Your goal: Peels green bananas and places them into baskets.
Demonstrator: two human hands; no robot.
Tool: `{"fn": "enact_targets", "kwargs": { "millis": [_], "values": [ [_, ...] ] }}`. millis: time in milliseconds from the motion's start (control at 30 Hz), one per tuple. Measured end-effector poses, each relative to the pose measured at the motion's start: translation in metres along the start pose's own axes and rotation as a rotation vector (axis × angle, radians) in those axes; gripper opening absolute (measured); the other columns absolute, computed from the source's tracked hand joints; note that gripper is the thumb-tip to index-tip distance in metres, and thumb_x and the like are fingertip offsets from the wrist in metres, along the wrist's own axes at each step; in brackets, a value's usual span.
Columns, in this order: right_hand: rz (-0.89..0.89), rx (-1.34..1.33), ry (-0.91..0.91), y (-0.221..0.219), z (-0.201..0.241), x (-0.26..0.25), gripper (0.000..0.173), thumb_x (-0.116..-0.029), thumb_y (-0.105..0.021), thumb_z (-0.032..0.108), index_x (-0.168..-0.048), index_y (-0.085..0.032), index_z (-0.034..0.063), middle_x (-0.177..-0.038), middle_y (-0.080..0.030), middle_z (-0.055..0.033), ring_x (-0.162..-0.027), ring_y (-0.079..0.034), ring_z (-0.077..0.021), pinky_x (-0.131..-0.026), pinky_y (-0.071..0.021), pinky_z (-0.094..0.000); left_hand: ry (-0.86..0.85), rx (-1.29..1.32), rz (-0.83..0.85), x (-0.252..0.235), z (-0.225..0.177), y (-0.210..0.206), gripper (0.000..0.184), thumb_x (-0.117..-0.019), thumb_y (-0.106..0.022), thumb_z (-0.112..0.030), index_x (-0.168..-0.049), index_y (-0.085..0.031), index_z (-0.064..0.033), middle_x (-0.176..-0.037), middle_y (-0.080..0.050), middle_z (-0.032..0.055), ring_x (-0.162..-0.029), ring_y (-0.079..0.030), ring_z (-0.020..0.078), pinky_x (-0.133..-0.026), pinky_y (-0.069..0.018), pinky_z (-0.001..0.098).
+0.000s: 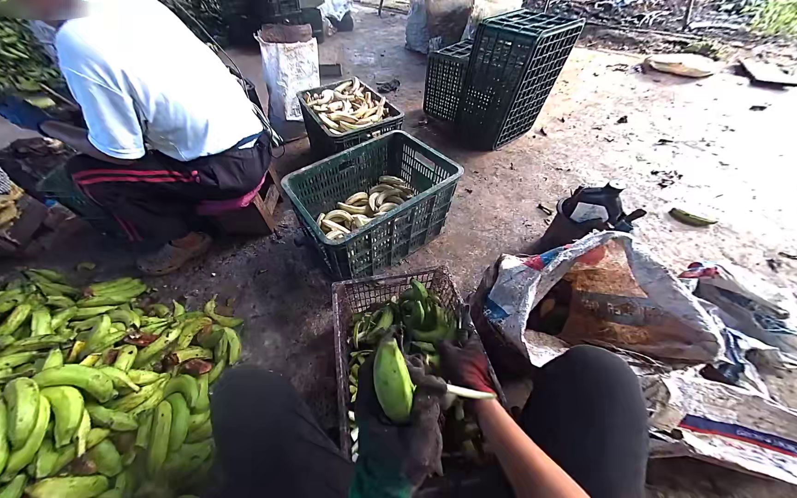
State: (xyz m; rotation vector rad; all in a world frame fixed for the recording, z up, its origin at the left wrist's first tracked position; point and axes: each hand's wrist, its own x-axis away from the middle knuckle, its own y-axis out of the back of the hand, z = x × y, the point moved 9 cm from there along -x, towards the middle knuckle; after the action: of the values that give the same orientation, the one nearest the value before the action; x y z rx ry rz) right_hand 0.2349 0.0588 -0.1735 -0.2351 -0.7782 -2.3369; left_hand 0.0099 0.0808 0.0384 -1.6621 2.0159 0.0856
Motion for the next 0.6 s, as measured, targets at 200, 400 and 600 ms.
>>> {"fn": "enact_targets", "kwargs": {
  "millis": [200, 400, 600],
  "values": [
    [0.101, -0.051, -0.165, 0.027, 0.008, 0.016, 0.057, -0.1021, -0.06, 0.042, -0.14, -0.045, 0.0017, -0.113, -0.063, -0.0229, -0.092, -0.067, -0.0336, -0.078, -0.0562, -0.0543, 0.44, -0.922, 0.656, -0.033, 0.102, 0.004, 0.073, -0.0776, -0.082, -0.027, -0.142, -0.056, -0.0054, -0.15, -0.049, 0.0188, -0.141, -0.043, 0.0332, -0.119, -0.0315, 0.0503],
    [0.263, -0.161, 0.131, 0.025, 0.015, 0.07, 0.036, -0.1053, -0.049, 0.026, -0.129, -0.056, -0.0001, -0.094, -0.069, -0.0122, -0.078, -0.07, -0.021, -0.074, -0.0606, -0.0433, 0.389, -0.497, 0.395, -0.071, 0.084, 0.041, 0.06, -0.0841, -0.079, -0.016, -0.136, -0.055, 0.0038, -0.117, -0.069, 0.0097, -0.102, -0.067, 0.0088, -0.093, -0.0555, 0.0281],
    [-0.153, 0.063, 0.9, 0.051, 0.148, 0.149, 0.047, -0.1014, -0.05, 0.026, -0.128, -0.057, -0.0126, -0.101, -0.073, -0.0178, -0.085, -0.072, -0.0205, -0.076, -0.0607, -0.0362, 0.362, -0.237, 0.121, -0.061, 0.085, 0.053, 0.066, -0.0809, -0.08, -0.015, -0.134, -0.05, 0.0086, -0.111, -0.069, 0.0066, -0.099, -0.067, 0.0046, -0.089, -0.0563, 0.0222]
  ]
}}
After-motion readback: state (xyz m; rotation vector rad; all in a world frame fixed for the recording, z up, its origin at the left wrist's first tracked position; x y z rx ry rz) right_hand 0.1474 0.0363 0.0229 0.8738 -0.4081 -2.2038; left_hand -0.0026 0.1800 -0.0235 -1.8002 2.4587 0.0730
